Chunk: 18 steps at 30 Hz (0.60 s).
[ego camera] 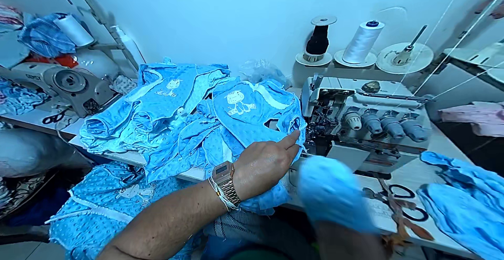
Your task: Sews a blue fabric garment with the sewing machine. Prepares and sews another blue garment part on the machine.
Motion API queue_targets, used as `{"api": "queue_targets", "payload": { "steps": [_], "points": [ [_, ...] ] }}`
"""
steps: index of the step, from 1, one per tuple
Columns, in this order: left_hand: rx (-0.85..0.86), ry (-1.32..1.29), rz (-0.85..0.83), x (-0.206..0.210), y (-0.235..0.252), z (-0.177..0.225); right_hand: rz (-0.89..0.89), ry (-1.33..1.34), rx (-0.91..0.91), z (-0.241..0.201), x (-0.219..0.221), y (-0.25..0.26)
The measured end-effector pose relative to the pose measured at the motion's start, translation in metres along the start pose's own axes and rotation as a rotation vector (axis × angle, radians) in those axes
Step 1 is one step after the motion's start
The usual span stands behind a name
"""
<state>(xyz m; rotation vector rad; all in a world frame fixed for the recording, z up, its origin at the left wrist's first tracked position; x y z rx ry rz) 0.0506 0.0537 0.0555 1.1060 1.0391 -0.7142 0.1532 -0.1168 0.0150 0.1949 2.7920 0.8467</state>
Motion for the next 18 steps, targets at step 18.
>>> {"api": "queue_targets", "payload": {
  "steps": [18],
  "points": [
    [0.056, -0.063, 0.103, 0.021, -0.018, 0.004, -0.054, 0.796, 0.287, 0.083, 0.023, 0.085]
  ]
}}
Point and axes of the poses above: each hand's wrist, its own y-axis towards the middle knuckle, its own x-axis out of the palm, z = x × y, the point moved 3 cm from there along y, towards the middle knuckle, and after that the axes turned 4 degrees about -y, right-handed, at the moved point
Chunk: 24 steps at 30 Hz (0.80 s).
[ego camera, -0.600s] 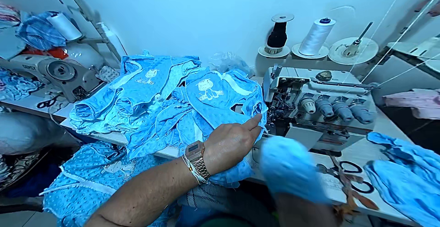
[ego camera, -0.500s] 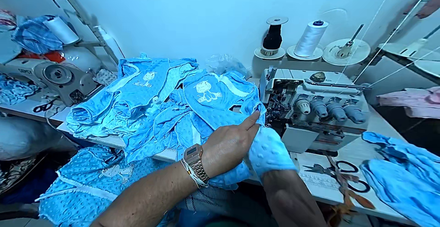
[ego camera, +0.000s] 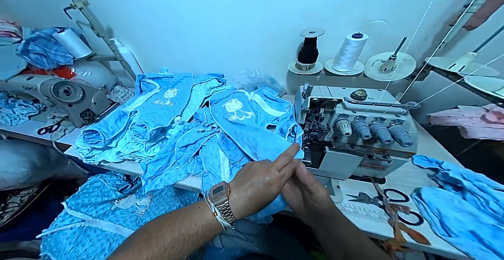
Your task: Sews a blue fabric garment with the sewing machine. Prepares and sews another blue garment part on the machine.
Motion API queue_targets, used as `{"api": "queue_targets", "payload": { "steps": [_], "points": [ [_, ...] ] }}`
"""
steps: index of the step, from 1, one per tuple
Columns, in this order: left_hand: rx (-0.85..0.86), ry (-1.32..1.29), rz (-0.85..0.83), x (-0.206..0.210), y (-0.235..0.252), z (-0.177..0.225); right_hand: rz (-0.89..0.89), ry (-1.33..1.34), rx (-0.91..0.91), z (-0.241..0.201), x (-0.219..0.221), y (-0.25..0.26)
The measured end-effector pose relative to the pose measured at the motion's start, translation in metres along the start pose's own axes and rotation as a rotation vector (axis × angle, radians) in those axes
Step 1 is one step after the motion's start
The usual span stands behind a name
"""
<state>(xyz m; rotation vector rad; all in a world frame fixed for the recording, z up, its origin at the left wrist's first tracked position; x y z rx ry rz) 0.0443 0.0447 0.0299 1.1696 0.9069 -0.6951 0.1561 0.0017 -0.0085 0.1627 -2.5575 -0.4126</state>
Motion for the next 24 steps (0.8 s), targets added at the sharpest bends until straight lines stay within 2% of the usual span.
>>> {"api": "queue_targets", "payload": {
  "steps": [4, 6, 8, 10, 11, 13, 14, 18, 20, 22, 24],
  "points": [
    [0.084, 0.022, -0.061, -0.007, -0.001, -0.006, -0.106, 0.273, 0.031, 0.008, 0.002, 0.01],
    [0.078, 0.063, -0.019, -0.012, -0.003, -0.008, -0.081, 0.323, 0.039, 0.007, 0.006, 0.016],
    [0.008, 0.107, 0.218, -0.015, -0.013, -0.01, -0.011, 0.37, 0.033, -0.001, 0.01, 0.022],
    [-0.184, 0.12, 0.481, -0.016, -0.024, -0.018, -0.033, 0.474, 0.002, -0.009, 0.012, 0.029],
    [-0.297, 0.109, 0.549, -0.015, -0.029, -0.023, -0.036, 0.525, -0.019, -0.011, 0.016, 0.032],
    [-0.431, 0.048, 0.569, -0.007, -0.034, -0.029, -0.029, 0.578, -0.054, -0.011, 0.025, 0.036],
    [-0.428, 0.016, 0.562, -0.002, -0.036, -0.03, -0.031, 0.585, -0.064, -0.011, 0.029, 0.036],
    [-0.163, -0.058, 0.618, 0.003, -0.039, -0.027, -0.013, 0.575, -0.09, -0.014, 0.036, 0.037],
    [-0.105, -0.131, 0.652, 0.003, -0.042, -0.024, -0.004, 0.583, -0.104, -0.017, 0.038, 0.036],
    [-0.154, -0.255, 0.638, 0.009, -0.046, -0.019, 0.013, 0.591, -0.114, -0.017, 0.039, 0.034],
    [-0.294, -0.404, 0.578, 0.017, -0.048, -0.014, 0.015, 0.604, -0.11, -0.014, 0.04, 0.033]
  ]
}}
Point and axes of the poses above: each hand's wrist, its own y-axis towards the middle knuckle, its own x-axis out of the palm, z = x × y, the point moved 3 cm from there along y, towards the middle knuckle, and after that the axes turned 4 degrees about -y, right-handed, at the moved point
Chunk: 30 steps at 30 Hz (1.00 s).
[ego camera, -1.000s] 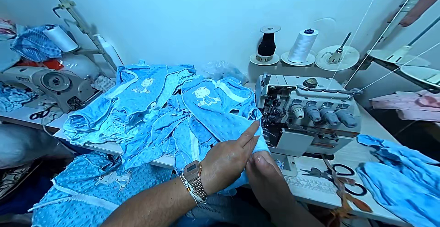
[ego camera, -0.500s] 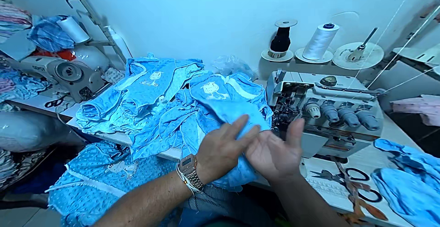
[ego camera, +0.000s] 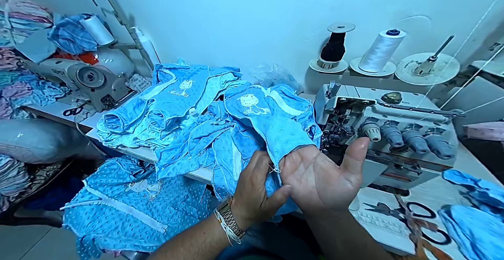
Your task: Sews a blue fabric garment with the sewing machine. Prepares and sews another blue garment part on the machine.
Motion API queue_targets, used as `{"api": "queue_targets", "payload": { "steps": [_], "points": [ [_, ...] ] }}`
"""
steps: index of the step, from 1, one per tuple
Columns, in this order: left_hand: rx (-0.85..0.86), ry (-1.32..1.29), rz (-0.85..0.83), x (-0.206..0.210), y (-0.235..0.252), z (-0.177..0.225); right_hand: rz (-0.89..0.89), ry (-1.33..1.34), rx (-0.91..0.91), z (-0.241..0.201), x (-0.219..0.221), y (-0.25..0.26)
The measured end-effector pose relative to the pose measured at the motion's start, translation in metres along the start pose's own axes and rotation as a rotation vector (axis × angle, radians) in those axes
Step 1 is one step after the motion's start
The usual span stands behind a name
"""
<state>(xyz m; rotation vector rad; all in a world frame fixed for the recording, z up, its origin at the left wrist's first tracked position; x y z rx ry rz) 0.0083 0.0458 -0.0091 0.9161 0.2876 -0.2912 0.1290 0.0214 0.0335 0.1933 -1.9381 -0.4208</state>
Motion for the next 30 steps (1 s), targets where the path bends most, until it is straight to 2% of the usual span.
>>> {"api": "queue_targets", "payload": {
  "steps": [2, 3, 6, 8, 9, 10, 11, 12, 13, 15, 16, 19, 22, 24, 27, 30],
  "points": [
    [-0.14, -0.122, 0.003, 0.004, 0.001, 0.001, 0.004, 0.0, 0.005, 0.006, 0.002, -0.003],
    [-0.151, -0.152, 0.019, 0.003, 0.004, 0.003, -0.005, -0.013, 0.002, 0.009, 0.002, -0.004],
    [-0.052, -0.024, 0.082, -0.005, 0.012, 0.004, 0.004, -0.158, 0.023, 0.007, 0.004, -0.006],
    [0.052, 0.095, 0.092, -0.016, 0.015, 0.006, 0.083, -0.434, 0.122, 0.0, 0.002, -0.013],
    [0.098, 0.131, 0.066, -0.023, 0.017, 0.008, 0.078, -0.67, 0.21, -0.003, -0.001, -0.018],
    [0.136, 0.153, 0.024, -0.03, 0.019, 0.011, 0.011, -0.935, 0.266, -0.006, -0.005, -0.022],
    [0.161, 0.174, -0.033, -0.037, 0.022, 0.014, -0.076, -1.2, 0.227, -0.009, -0.008, -0.026],
    [0.172, 0.193, -0.096, -0.043, 0.025, 0.019, -0.129, -1.457, 0.087, -0.011, -0.009, -0.029],
    [0.173, 0.206, -0.158, -0.048, 0.029, 0.022, -0.127, -1.675, -0.133, -0.012, -0.008, -0.031],
    [0.176, 0.222, -0.256, -0.057, 0.04, 0.028, -0.058, -1.96, -0.547, -0.015, -0.001, -0.029],
    [0.186, 0.228, -0.292, -0.059, 0.047, 0.03, -0.049, -2.051, -0.666, -0.016, 0.004, -0.027],
    [0.223, 0.234, -0.428, -0.064, 0.071, 0.037, -0.134, -2.159, -0.803, -0.018, 0.013, -0.012],
    [0.265, 0.244, -0.59, -0.064, 0.101, 0.042, -0.19, -2.137, -0.911, -0.026, 0.015, 0.002],
    [0.23, 0.311, -0.693, -0.065, 0.121, 0.049, -0.213, -2.096, -0.926, -0.034, 0.015, 0.008],
    [0.133, 0.49, -0.819, -0.065, 0.145, 0.067, -0.161, -2.07, -0.923, -0.045, 0.014, 0.013],
    [0.071, 0.602, -0.865, -0.052, 0.162, 0.077, 0.011, -2.118, -0.804, -0.055, 0.01, 0.014]
  ]
}}
Point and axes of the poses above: each hand's wrist, its own y-axis towards the middle knuckle, its own x-axis out of the palm, z = x × y, the point moved 3 cm from there along y, towards the middle knuckle, and after that the axes turned 4 degrees about -y, right-handed, at the moved point
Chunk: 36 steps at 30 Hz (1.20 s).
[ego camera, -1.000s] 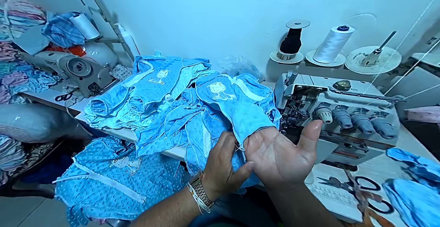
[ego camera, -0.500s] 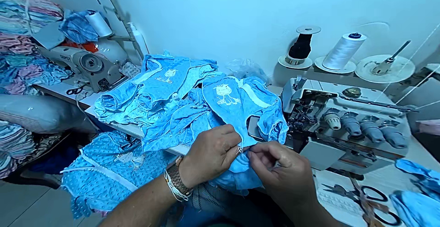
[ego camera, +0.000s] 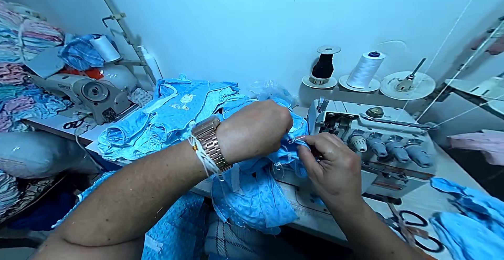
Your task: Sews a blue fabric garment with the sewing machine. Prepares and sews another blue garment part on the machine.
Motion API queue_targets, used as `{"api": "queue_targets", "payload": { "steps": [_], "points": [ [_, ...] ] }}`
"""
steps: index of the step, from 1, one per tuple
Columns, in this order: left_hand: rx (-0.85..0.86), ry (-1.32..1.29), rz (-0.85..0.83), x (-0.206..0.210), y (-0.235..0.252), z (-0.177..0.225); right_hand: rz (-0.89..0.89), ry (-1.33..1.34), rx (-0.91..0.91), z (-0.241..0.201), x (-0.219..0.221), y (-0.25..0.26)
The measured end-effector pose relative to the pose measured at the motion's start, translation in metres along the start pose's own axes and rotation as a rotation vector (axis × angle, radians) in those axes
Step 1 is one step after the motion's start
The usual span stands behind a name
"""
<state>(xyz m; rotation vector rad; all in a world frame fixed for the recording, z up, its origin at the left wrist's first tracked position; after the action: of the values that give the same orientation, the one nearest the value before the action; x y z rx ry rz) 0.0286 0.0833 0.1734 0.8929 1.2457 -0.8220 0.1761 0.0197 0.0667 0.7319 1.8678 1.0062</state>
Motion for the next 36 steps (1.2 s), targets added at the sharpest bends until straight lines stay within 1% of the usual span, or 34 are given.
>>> {"api": "queue_targets", "payload": {
  "steps": [2, 5, 8, 9, 10, 11, 13, 14, 15, 16, 17, 18, 20, 21, 22, 24, 27, 30, 32, 34, 36],
  "points": [
    [-0.023, -0.021, -0.028, 0.005, 0.018, 0.003, -0.09, -0.03, 0.16, 0.012, -0.002, -0.004],
    [-0.023, -0.091, -0.093, 0.033, 0.048, 0.0, -0.324, -0.062, 0.417, 0.025, 0.002, -0.018],
    [-0.004, -0.129, -0.145, 0.058, 0.059, -0.003, -0.519, -0.068, 0.6, 0.019, 0.01, -0.03],
    [-0.022, -0.138, -0.157, 0.059, 0.057, -0.005, -0.575, -0.009, 0.649, 0.015, 0.014, -0.03],
    [-0.056, -0.144, -0.163, 0.057, 0.053, -0.007, -0.63, 0.117, 0.7, 0.012, 0.02, -0.029],
    [-0.108, -0.145, -0.185, 0.052, 0.048, -0.01, -0.674, 0.328, 0.76, 0.008, 0.028, -0.028],
    [-0.241, -0.113, -0.266, 0.037, 0.035, -0.017, -0.716, 0.886, 0.886, -0.006, 0.051, -0.029],
    [-0.302, -0.07, -0.3, 0.032, 0.031, -0.022, -0.717, 1.084, 0.925, -0.014, 0.063, -0.031],
    [-0.366, -0.016, -0.334, 0.03, 0.028, -0.028, -0.702, 1.165, 0.941, -0.021, 0.071, -0.032],
    [-0.409, 0.026, -0.351, 0.029, 0.027, -0.032, -0.674, 1.13, 0.931, -0.024, 0.076, -0.033],
    [-0.41, 0.036, -0.349, 0.031, 0.028, -0.036, -0.627, 1.005, 0.895, -0.025, 0.077, -0.034],
    [-0.359, 0.008, -0.32, 0.035, 0.031, -0.038, -0.561, 0.85, 0.847, -0.023, 0.073, -0.036],
    [-0.211, -0.12, -0.183, 0.048, 0.042, -0.04, -0.373, 0.637, 0.768, -0.012, 0.056, -0.043],
    [-0.173, -0.189, -0.102, 0.059, 0.049, -0.038, -0.283, 0.593, 0.769, -0.003, 0.046, -0.049],
    [-0.176, -0.246, -0.036, 0.071, 0.057, -0.035, -0.218, 0.582, 0.798, 0.008, 0.037, -0.056],
    [-0.259, -0.305, 0.04, 0.097, 0.07, -0.022, -0.132, 0.57, 0.897, 0.026, 0.022, -0.071],
    [-0.367, -0.333, 0.114, 0.129, 0.073, 0.001, -0.086, 0.539, 1.03, 0.041, 0.016, -0.094],
    [-0.429, -0.351, 0.176, 0.142, 0.065, 0.004, -0.091, 0.539, 1.113, 0.044, 0.014, -0.1],
    [-0.468, -0.352, 0.16, 0.143, 0.073, 0.0, -0.08, 0.54, 1.132, 0.047, 0.013, -0.099],
    [-0.531, -0.347, 0.098, 0.143, 0.089, -0.004, -0.048, 0.549, 1.133, 0.052, 0.01, -0.1],
    [-0.562, -0.333, 0.07, 0.143, 0.099, -0.001, 0.0, 0.548, 1.143, 0.06, 0.006, -0.1]
  ]
}}
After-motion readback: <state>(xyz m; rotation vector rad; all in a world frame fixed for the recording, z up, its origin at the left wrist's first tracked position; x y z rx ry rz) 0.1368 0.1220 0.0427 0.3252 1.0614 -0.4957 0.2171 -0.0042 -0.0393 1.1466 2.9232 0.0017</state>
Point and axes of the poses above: each hand's wrist, its own y-axis towards the middle knuckle, its own x-axis out of the palm, z = x × y, the point moved 3 cm from there along y, towards the middle knuckle, and after that the axes turned 4 degrees about -y, right-handed, at the moved point
